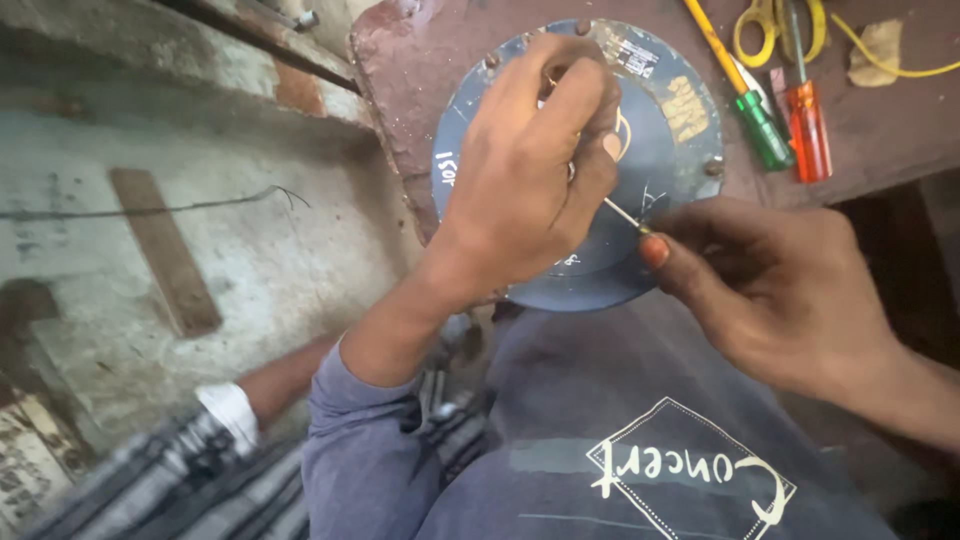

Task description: The person uses a screwdriver to tighten screws on a white electrical component mounted on a blue circular base. They repeatedly adjust the wires and the component while working.

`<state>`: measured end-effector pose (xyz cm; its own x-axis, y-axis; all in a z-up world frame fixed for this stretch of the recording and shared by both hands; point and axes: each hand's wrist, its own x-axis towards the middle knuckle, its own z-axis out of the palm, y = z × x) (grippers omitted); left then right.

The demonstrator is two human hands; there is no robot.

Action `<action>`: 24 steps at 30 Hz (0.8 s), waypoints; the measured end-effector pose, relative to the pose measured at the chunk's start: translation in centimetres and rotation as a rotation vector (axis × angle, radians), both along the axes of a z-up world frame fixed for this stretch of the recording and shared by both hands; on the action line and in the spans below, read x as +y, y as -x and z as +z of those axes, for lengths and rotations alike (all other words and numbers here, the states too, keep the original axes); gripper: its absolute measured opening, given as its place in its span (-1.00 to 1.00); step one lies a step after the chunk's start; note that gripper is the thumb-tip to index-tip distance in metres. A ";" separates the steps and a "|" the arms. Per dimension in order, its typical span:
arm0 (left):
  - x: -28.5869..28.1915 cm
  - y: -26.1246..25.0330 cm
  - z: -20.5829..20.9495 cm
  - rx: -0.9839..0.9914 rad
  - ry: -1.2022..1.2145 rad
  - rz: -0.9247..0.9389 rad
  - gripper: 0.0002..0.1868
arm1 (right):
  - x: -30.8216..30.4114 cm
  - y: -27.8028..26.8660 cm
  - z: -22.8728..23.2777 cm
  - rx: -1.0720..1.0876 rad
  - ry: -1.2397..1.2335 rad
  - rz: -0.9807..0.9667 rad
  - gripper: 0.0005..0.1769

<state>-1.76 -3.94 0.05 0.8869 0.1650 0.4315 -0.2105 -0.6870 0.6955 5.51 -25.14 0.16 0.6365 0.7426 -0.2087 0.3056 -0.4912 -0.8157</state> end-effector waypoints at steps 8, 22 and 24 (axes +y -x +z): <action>0.0 0.2 0.0 -0.021 0.003 -0.017 -0.82 | 0.2 -0.4 0.8 -0.575 -0.119 0.250 -0.78; 0.4 0.5 -0.4 0.003 -0.001 -0.018 -0.71 | -4.1 -5.4 -2.4 0.021 -0.177 -0.163 -0.73; 0.6 0.8 -1.1 -0.030 -0.036 -0.020 -0.57 | -4.7 -7.2 -6.6 -0.059 -0.295 -0.242 -0.75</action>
